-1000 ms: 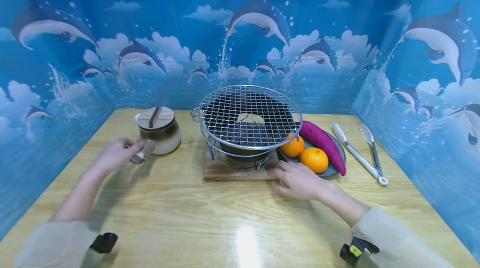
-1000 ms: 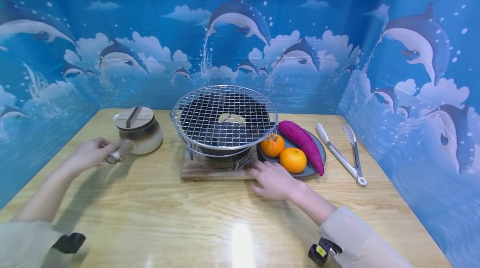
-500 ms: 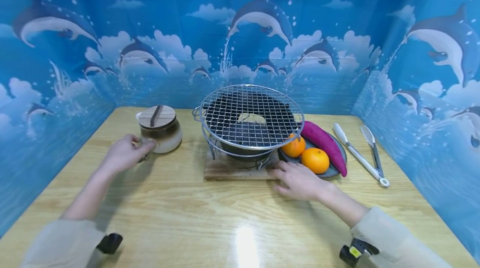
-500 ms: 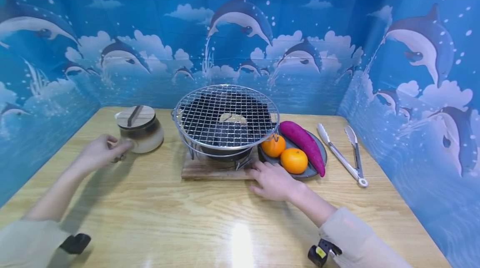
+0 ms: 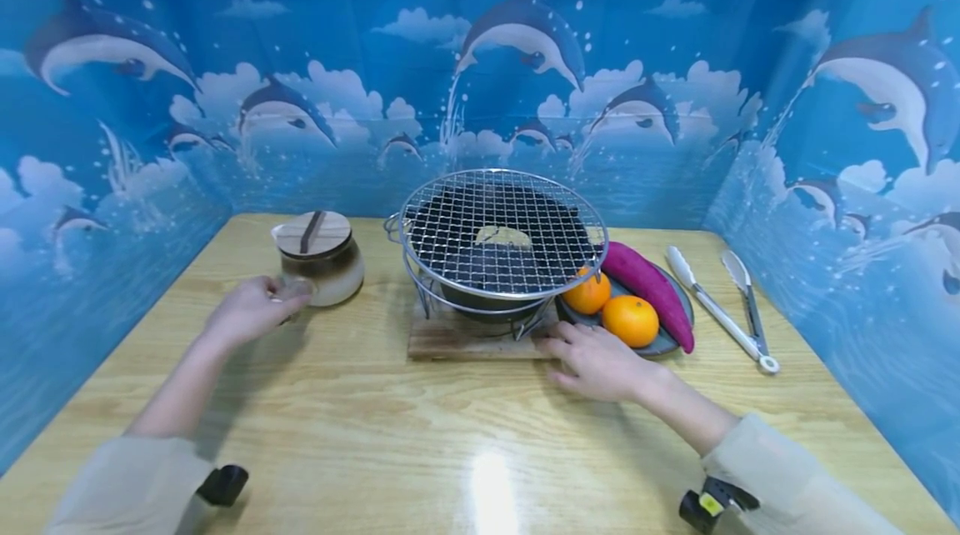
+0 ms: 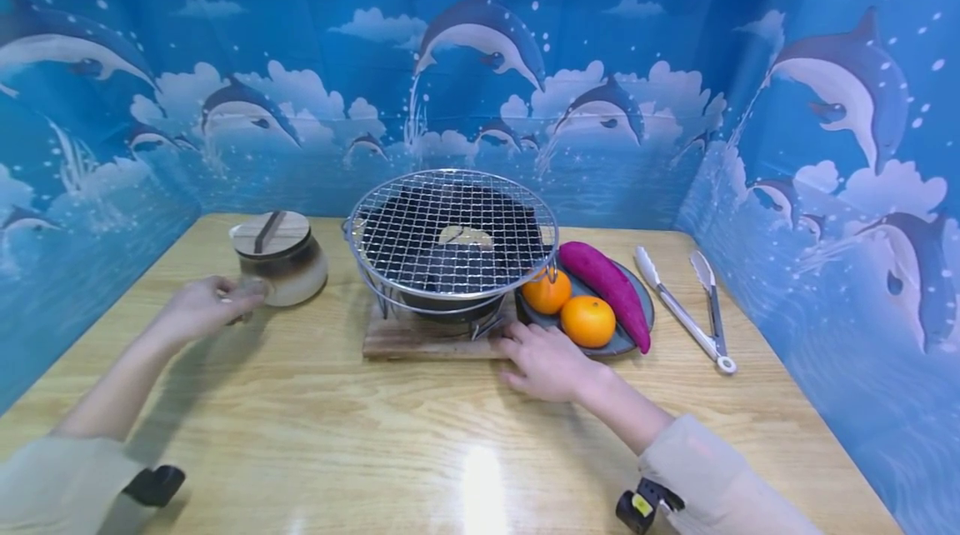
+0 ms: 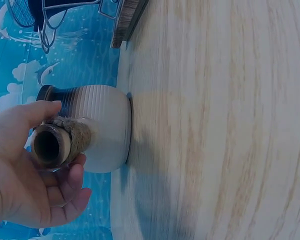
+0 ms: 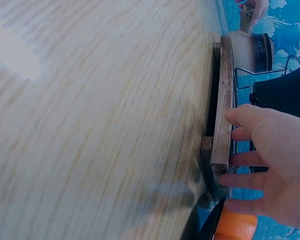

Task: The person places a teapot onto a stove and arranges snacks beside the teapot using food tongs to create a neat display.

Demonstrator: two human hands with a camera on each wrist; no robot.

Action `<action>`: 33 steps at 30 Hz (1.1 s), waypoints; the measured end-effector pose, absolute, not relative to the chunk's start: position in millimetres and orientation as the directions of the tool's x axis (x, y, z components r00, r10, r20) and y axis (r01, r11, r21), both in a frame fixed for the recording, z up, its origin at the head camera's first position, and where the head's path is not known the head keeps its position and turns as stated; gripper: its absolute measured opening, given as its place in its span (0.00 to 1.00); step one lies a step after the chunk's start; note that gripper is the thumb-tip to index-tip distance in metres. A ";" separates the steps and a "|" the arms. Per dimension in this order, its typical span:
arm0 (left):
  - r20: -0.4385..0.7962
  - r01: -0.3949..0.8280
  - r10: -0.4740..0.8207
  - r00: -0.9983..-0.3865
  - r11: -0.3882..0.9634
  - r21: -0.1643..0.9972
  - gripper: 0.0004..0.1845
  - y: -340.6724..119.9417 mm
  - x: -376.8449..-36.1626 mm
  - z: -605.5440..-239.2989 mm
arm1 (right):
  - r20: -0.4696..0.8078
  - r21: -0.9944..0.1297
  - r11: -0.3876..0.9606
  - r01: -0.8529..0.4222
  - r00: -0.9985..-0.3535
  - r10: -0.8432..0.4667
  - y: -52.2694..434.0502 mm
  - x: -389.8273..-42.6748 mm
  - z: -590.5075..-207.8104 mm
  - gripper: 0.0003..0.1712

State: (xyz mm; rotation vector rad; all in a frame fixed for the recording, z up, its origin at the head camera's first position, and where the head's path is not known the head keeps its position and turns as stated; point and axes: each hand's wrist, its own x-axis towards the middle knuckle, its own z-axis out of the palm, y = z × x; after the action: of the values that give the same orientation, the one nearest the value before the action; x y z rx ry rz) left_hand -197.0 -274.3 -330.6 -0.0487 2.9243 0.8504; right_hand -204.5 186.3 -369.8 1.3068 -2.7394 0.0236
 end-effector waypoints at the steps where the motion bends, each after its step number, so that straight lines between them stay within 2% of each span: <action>1: -0.110 -0.061 -0.004 -0.994 0.850 0.523 0.39 -274.1 -197.1 -330.9 | 0.106 0.031 0.629 -0.777 -0.623 -0.775 186.4 -204.7 -369.9 0.21; 5: -0.109 -0.073 -0.020 -0.994 0.858 0.508 0.47 -272.0 -197.3 -334.9 | 0.114 0.025 0.623 -0.782 -0.617 -0.779 186.2 -205.2 -370.1 0.21; 12: -0.008 -0.053 -0.058 -0.998 0.826 0.561 0.37 -264.3 -194.5 -342.5 | 0.117 0.027 0.619 -0.785 -0.613 -0.782 185.7 -205.4 -370.1 0.21; 24: 0.114 -0.011 -0.051 -0.992 0.945 0.328 0.35 -254.6 -196.8 -346.0 | 0.122 0.023 0.622 -0.783 -0.615 -0.779 186.2 -204.5 -371.0 0.21; 33: 0.104 -0.022 -0.051 -0.993 0.965 0.261 0.32 -252.6 -196.8 -344.9 | 0.126 0.025 0.619 -0.785 -0.611 -0.781 187.3 -205.3 -371.6 0.22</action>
State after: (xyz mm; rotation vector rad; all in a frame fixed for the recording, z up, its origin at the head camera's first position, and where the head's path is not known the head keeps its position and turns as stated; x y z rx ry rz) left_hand -196.8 -252.6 -344.9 -0.0601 3.2228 0.4266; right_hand -205.3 187.3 -371.6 1.3188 -2.7127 0.0488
